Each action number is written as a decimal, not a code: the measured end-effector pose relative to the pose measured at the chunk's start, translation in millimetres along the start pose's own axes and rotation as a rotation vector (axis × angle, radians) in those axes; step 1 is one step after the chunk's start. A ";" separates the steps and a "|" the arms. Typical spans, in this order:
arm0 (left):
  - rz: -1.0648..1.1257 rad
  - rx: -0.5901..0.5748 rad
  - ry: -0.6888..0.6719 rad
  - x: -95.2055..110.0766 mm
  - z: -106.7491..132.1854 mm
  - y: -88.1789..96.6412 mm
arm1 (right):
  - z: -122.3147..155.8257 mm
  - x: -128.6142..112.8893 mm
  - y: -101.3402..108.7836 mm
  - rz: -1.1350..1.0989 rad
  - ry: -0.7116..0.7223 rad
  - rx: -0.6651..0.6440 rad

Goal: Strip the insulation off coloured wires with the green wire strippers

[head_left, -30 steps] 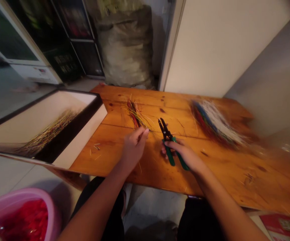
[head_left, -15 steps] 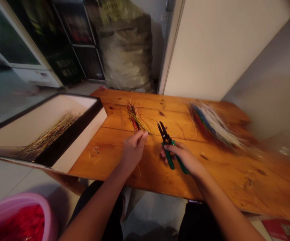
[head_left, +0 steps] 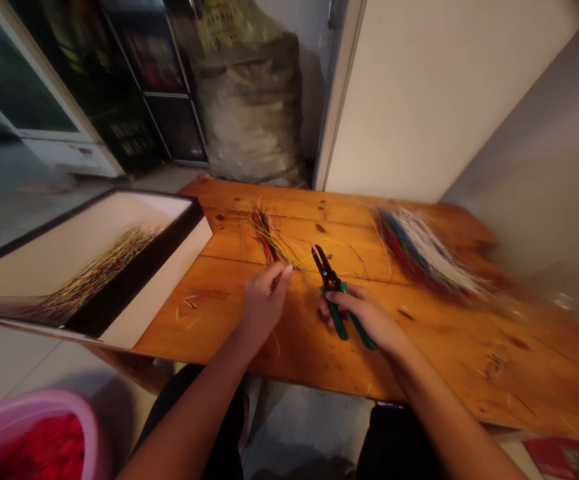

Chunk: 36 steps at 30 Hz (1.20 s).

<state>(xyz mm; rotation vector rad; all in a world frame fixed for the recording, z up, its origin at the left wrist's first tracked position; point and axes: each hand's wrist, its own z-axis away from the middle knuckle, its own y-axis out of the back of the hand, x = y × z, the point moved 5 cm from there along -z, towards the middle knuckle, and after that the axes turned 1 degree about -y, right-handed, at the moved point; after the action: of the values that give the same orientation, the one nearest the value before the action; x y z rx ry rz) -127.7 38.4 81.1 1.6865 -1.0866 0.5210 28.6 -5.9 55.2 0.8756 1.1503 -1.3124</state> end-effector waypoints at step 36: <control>1.297 0.234 0.274 -21.3 -18.4 29.2 | 4.5 16.0 -19.1 -0.248 -0.169 -0.155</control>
<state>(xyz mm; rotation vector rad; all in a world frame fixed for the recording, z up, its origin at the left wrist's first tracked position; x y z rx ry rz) -160.4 61.6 87.1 0.8289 -1.8655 1.6691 8.8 -16.4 43.4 0.5107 1.2361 -1.4460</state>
